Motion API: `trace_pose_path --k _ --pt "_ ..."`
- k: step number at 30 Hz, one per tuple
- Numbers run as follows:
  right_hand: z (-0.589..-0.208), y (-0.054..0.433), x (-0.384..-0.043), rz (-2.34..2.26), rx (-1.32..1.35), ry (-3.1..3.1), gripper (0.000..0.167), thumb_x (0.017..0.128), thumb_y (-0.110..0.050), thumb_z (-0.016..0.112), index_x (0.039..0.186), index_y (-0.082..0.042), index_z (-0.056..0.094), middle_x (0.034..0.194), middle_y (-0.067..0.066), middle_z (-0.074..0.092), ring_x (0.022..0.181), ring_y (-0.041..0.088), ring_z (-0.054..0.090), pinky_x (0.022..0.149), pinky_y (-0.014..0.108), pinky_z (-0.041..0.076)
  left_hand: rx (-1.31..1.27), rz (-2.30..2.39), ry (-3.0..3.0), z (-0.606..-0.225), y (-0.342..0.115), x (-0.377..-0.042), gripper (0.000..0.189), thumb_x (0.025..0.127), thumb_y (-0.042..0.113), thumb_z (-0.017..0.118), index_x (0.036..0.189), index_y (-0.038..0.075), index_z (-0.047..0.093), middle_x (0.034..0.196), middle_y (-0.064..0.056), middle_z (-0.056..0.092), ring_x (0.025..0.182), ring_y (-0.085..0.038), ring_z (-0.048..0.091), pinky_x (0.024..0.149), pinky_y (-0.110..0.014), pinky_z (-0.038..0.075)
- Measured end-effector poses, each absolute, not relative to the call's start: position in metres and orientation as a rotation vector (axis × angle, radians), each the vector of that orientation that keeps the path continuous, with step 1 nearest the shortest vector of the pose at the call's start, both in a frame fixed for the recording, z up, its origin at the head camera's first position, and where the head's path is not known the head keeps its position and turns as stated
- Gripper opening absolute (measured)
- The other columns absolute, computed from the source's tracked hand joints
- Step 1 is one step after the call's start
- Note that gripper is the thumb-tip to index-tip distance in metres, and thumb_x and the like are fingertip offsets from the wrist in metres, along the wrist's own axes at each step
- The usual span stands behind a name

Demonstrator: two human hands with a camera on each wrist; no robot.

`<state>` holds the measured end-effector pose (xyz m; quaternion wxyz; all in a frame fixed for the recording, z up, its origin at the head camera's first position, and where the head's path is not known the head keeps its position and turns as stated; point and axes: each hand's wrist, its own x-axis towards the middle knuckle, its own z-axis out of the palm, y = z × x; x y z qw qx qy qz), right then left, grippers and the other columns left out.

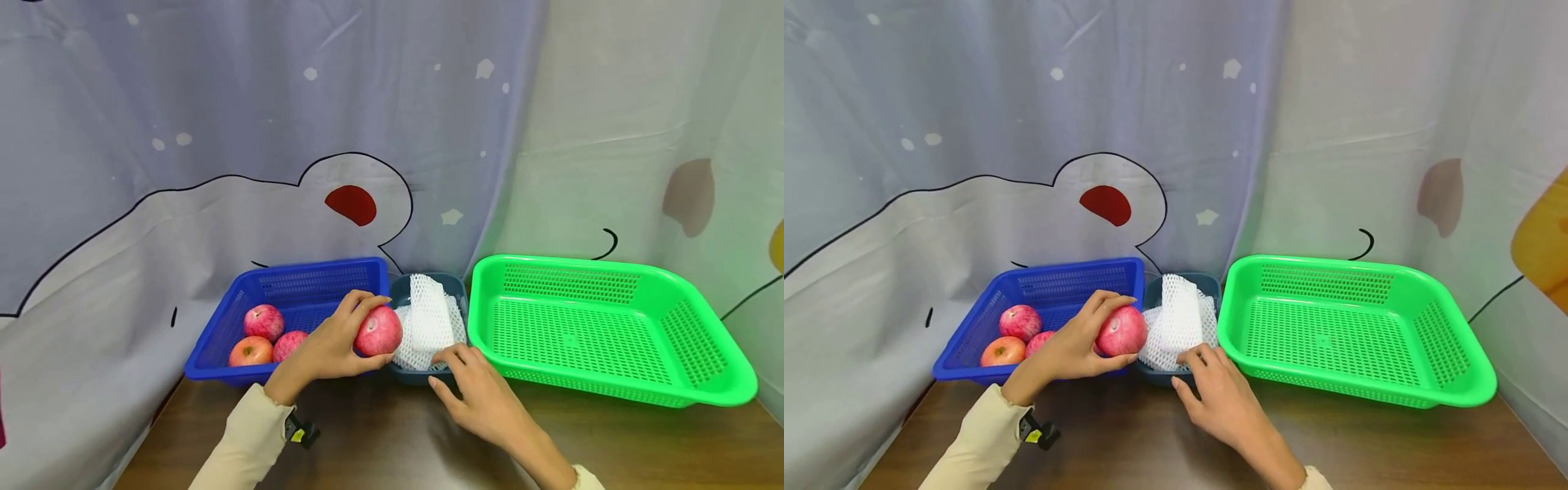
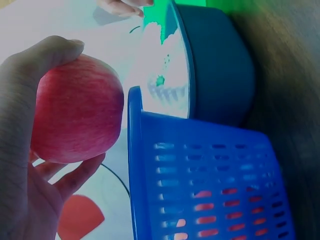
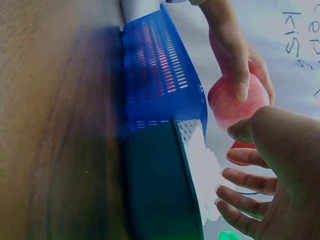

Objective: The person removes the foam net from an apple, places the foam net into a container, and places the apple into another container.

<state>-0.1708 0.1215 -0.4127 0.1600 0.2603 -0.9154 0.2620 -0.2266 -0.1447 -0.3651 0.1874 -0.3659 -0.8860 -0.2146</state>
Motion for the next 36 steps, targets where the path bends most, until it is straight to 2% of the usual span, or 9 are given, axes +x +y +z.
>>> trace_pose_path --k 16,23,36 --pt "-0.408 0.114 -0.167 0.63 0.863 -2.547 0.023 0.091 -0.029 0.07 0.108 -0.013 0.067 0.106 -0.003 0.063 0.097 0.016 0.057 0.087 0.034 0.051 -0.998 -0.577 -2.586 -0.355 -0.158 -0.24 0.071 0.077 0.04 0.081 0.135 0.014 0.049 0.126 -0.008 0.048 0.111 -0.02 0.056 0.084 -0.034 0.06" --pt "-0.413 0.118 -0.164 0.599 0.854 -2.552 0.022 0.091 -0.029 0.071 0.107 -0.015 0.066 0.106 -0.004 0.063 0.098 0.016 0.058 0.088 0.034 0.051 -1.041 -0.533 -2.601 -0.354 -0.158 -0.25 0.067 0.079 0.035 0.078 0.133 0.008 0.049 0.128 -0.011 0.048 0.117 -0.023 0.052 0.087 -0.036 0.059" --pt "-0.414 0.111 -0.161 0.611 0.88 -2.553 0.021 0.091 -0.031 0.07 0.107 -0.017 0.066 0.106 -0.005 0.063 0.097 0.013 0.057 0.087 0.032 0.051 -0.933 -0.439 -2.777 -0.342 -0.169 -0.265 0.071 0.081 0.037 0.076 0.139 0.01 0.046 0.133 -0.011 0.046 0.124 -0.026 0.05 0.089 -0.042 0.059"
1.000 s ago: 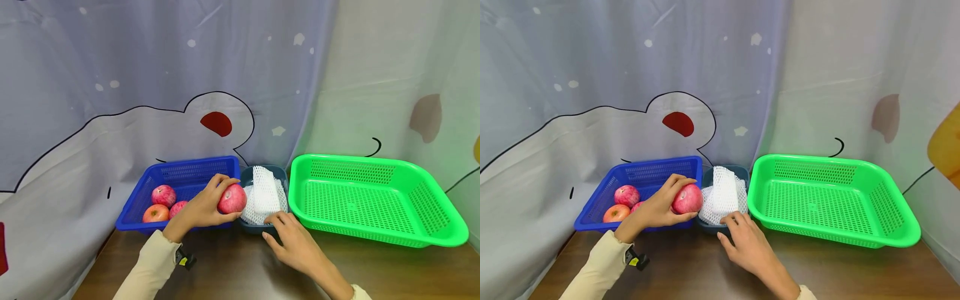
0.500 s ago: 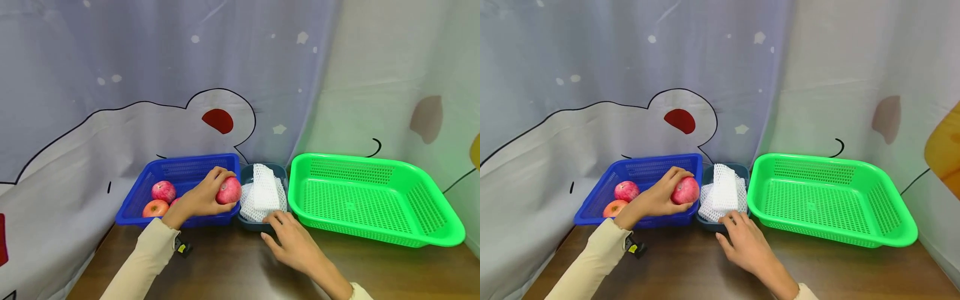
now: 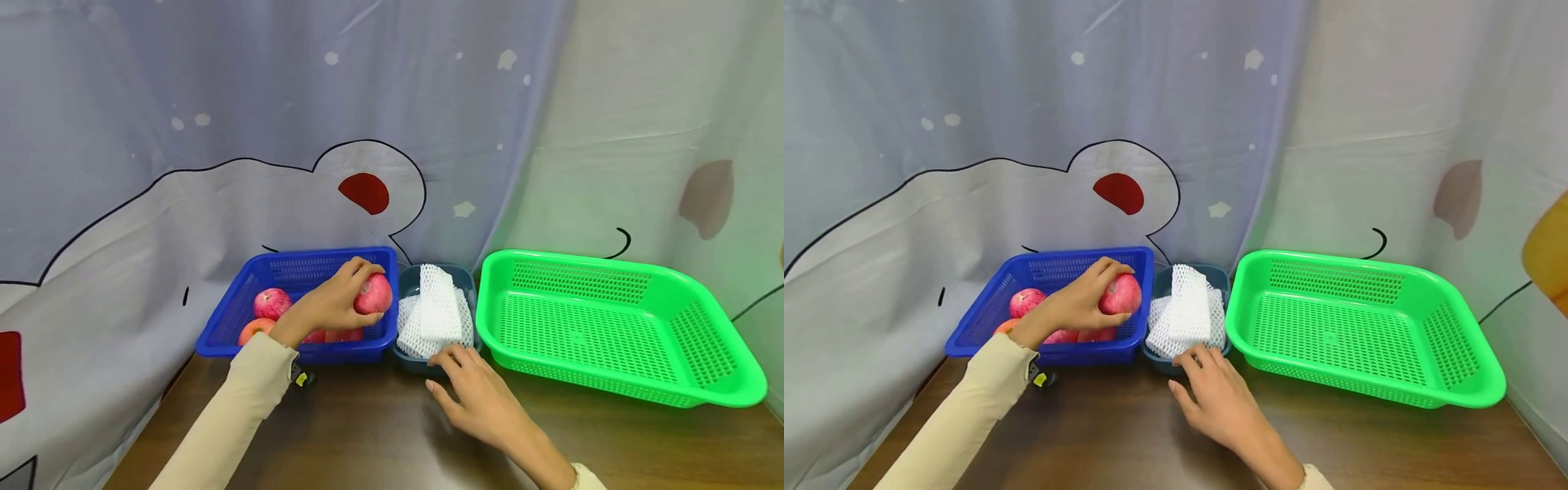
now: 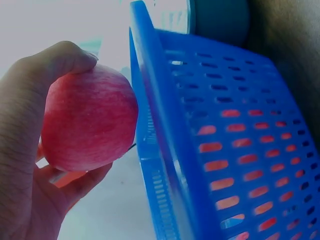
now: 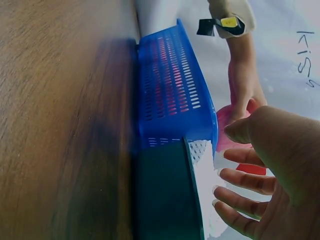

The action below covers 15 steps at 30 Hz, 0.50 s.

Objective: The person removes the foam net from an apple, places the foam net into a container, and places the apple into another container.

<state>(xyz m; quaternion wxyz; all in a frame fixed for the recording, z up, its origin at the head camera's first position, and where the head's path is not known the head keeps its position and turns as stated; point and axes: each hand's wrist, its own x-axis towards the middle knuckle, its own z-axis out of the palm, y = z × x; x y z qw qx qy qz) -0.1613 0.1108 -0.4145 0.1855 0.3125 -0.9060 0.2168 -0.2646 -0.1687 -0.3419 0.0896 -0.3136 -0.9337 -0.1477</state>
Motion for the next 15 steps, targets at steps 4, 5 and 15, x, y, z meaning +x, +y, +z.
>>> trace_pose_path --k 4,5,15 --pt "-0.414 0.11 -0.161 0.606 0.884 -2.552 0.022 0.09 -0.031 0.071 0.107 -0.016 0.067 0.106 -0.005 0.062 0.099 0.012 0.058 0.088 0.033 0.051 -0.916 -0.411 -2.803 -0.339 -0.171 -0.27 0.071 0.081 0.036 0.076 0.141 0.011 0.045 0.135 -0.011 0.045 0.124 -0.027 0.05 0.089 -0.043 0.059" --pt "-0.414 0.11 -0.161 0.607 0.885 -2.556 0.023 0.09 -0.031 0.071 0.107 -0.016 0.067 0.106 -0.006 0.062 0.099 0.012 0.058 0.088 0.033 0.051 -0.912 -0.402 -2.809 -0.339 -0.172 -0.271 0.071 0.081 0.036 0.076 0.14 0.012 0.045 0.135 -0.011 0.045 0.124 -0.026 0.05 0.089 -0.043 0.059" --pt "-0.416 0.111 -0.16 0.589 0.884 -2.585 0.025 0.091 -0.033 0.07 0.108 -0.015 0.067 0.107 -0.004 0.063 0.1 0.013 0.057 0.091 0.035 0.051 -0.878 -0.393 -2.883 -0.342 -0.178 -0.286 0.071 0.079 0.034 0.077 0.138 0.013 0.045 0.134 -0.01 0.045 0.121 -0.026 0.051 0.09 -0.044 0.059"
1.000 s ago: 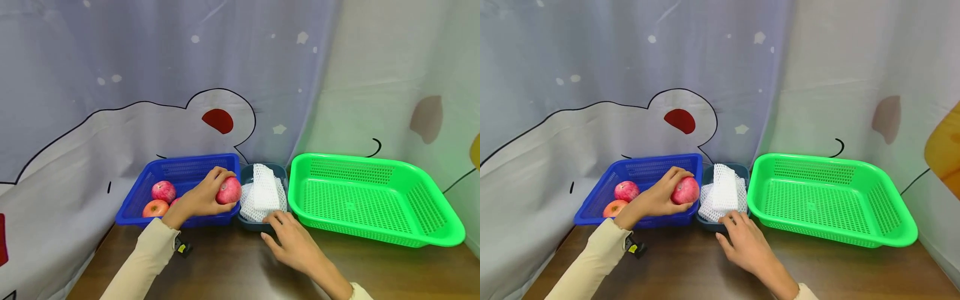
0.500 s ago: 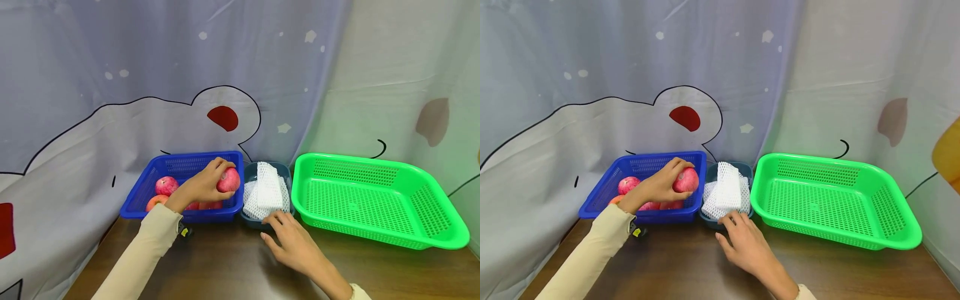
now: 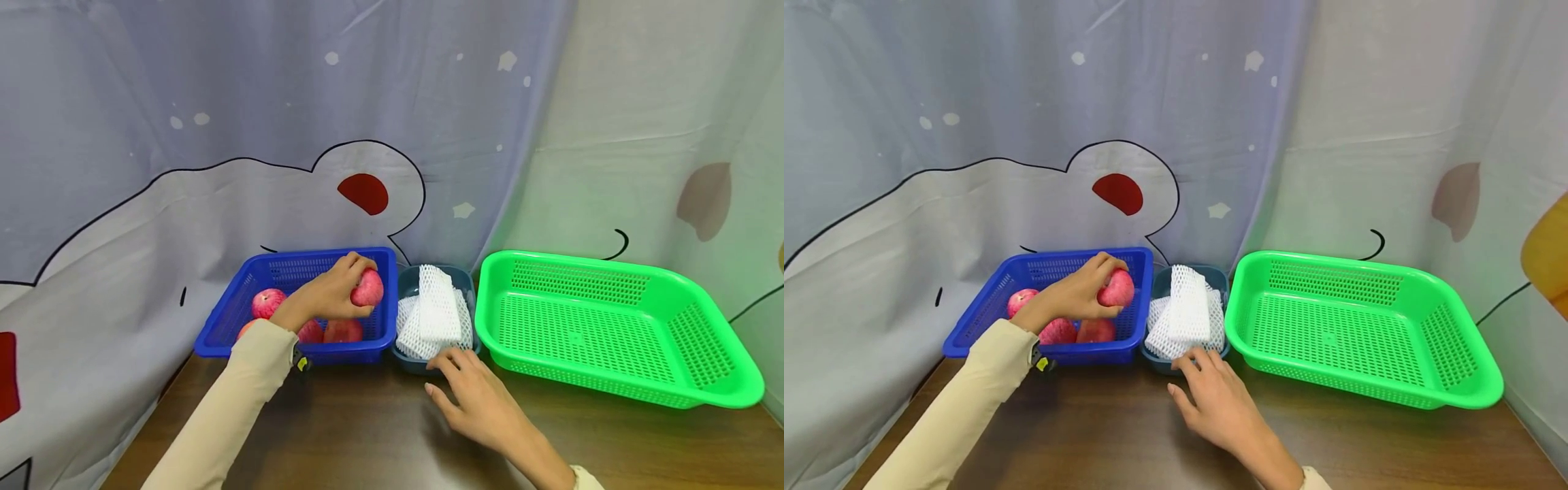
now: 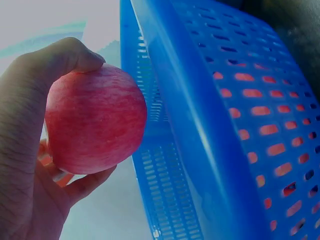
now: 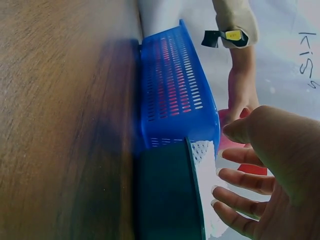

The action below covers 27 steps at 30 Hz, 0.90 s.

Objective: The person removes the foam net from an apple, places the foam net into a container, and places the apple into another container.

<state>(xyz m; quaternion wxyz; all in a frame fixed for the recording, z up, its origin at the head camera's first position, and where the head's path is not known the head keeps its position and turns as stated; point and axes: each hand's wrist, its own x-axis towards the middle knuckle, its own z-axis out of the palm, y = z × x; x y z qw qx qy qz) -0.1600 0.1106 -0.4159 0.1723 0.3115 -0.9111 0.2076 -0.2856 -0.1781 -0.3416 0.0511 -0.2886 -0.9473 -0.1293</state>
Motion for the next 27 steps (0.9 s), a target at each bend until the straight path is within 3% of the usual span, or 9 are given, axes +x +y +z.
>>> trace_pose_path --k 27 --pt "-0.418 0.113 -0.158 0.562 0.884 -2.6 0.023 0.091 -0.033 0.07 0.107 -0.017 0.066 0.108 -0.006 0.06 0.099 0.013 0.056 0.088 0.034 0.05 -0.841 -0.372 -3.06 -0.346 -0.185 -0.328 0.071 0.081 0.037 0.073 0.141 0.011 0.043 0.13 -0.013 0.045 0.119 -0.029 0.049 0.093 -0.044 0.057"
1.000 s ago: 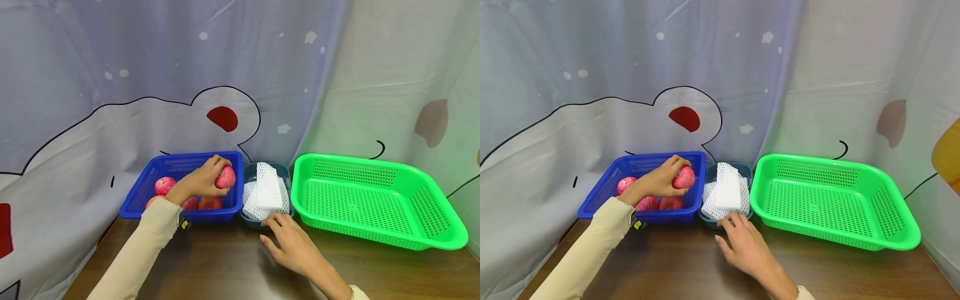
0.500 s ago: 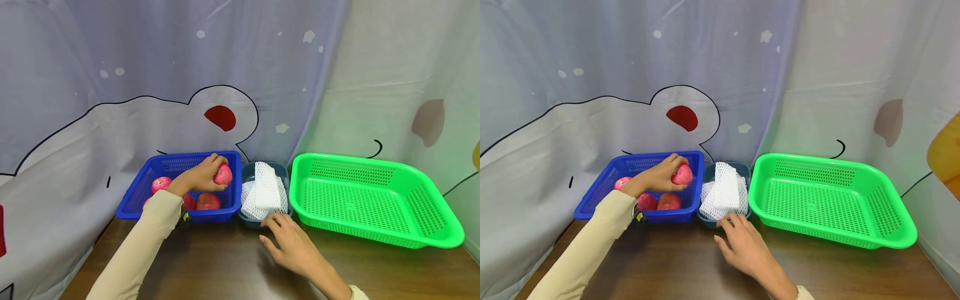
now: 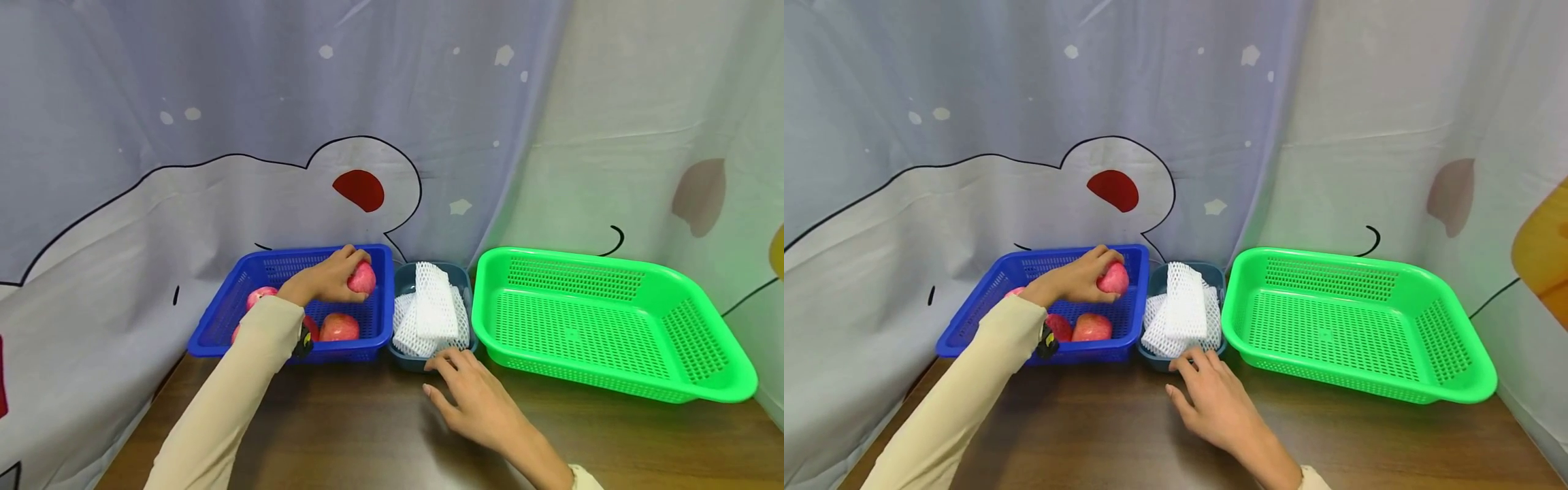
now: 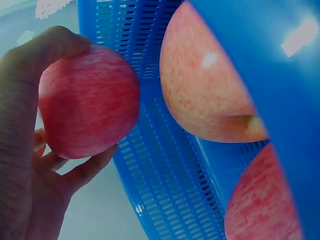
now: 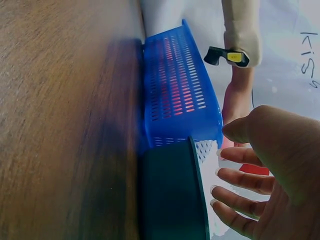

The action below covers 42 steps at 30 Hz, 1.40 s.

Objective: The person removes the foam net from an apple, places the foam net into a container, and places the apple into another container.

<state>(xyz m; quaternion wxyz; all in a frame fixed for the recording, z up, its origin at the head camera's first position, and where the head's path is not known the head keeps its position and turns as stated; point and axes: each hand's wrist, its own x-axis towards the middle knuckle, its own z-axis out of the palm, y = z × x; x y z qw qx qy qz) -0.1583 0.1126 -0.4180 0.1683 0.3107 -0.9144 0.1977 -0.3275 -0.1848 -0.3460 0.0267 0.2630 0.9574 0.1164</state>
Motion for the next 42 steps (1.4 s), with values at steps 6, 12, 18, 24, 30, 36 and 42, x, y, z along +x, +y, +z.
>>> trace_pose_path --k 6,12,18,24,30,36,42 --pt "-0.418 0.112 -0.158 0.556 0.886 -2.597 0.023 0.091 -0.033 0.07 0.107 -0.018 0.066 0.108 -0.007 0.06 0.099 0.013 0.056 0.088 0.034 0.051 0.755 0.335 2.944 -0.347 -0.182 -0.33 0.071 0.084 0.042 0.073 0.142 0.013 0.043 0.133 -0.013 0.044 0.122 -0.029 0.049 0.094 -0.045 0.056" --pt "-0.418 0.113 -0.158 0.555 0.881 -2.593 0.022 0.09 -0.032 0.07 0.106 -0.019 0.065 0.108 -0.007 0.061 0.098 0.012 0.056 0.087 0.033 0.051 0.722 0.288 2.912 -0.348 -0.18 -0.334 0.074 0.084 0.045 0.072 0.144 0.013 0.042 0.138 -0.014 0.043 0.126 -0.031 0.046 0.096 -0.048 0.055" --pt "-0.419 0.114 -0.155 0.554 0.88 -2.604 0.022 0.091 -0.032 0.07 0.107 -0.019 0.065 0.109 -0.007 0.06 0.1 0.014 0.057 0.088 0.033 0.051 0.736 0.224 2.918 -0.348 -0.181 -0.338 0.073 0.083 0.044 0.072 0.142 0.011 0.044 0.133 -0.015 0.046 0.123 -0.032 0.046 0.096 -0.048 0.054" --pt "-0.42 0.115 -0.154 0.552 0.868 -2.608 0.022 0.09 -0.032 0.071 0.107 -0.02 0.065 0.107 -0.008 0.061 0.101 0.013 0.058 0.088 0.033 0.052 0.716 0.206 2.874 -0.345 -0.176 -0.34 0.069 0.086 0.039 0.072 0.143 0.014 0.043 0.137 -0.015 0.044 0.125 -0.033 0.046 0.097 -0.049 0.054" --pt "-0.42 0.116 -0.155 0.542 0.875 -2.605 0.022 0.09 -0.032 0.07 0.107 -0.019 0.066 0.108 -0.007 0.061 0.1 0.014 0.058 0.088 0.033 0.051 0.666 0.136 2.825 -0.345 -0.169 -0.343 0.068 0.086 0.035 0.071 0.144 0.016 0.042 0.142 -0.015 0.043 0.128 -0.033 0.045 0.099 -0.053 0.052" --pt "-0.418 0.117 -0.155 0.536 0.875 -2.619 0.023 0.091 -0.033 0.069 0.108 -0.018 0.066 0.109 -0.006 0.061 0.098 0.014 0.057 0.087 0.033 0.051 0.652 0.053 2.794 -0.347 -0.164 -0.349 0.067 0.086 0.039 0.071 0.143 0.019 0.043 0.141 -0.015 0.045 0.128 -0.034 0.048 0.099 -0.053 0.051" --pt "-0.419 0.118 -0.155 0.538 0.88 -2.623 0.022 0.091 -0.032 0.07 0.107 -0.018 0.066 0.109 -0.006 0.061 0.096 0.013 0.056 0.086 0.032 0.051 0.689 -0.01 2.755 -0.35 -0.159 -0.354 0.065 0.086 0.039 0.072 0.141 0.017 0.046 0.14 -0.016 0.046 0.128 -0.036 0.048 0.103 -0.053 0.049"
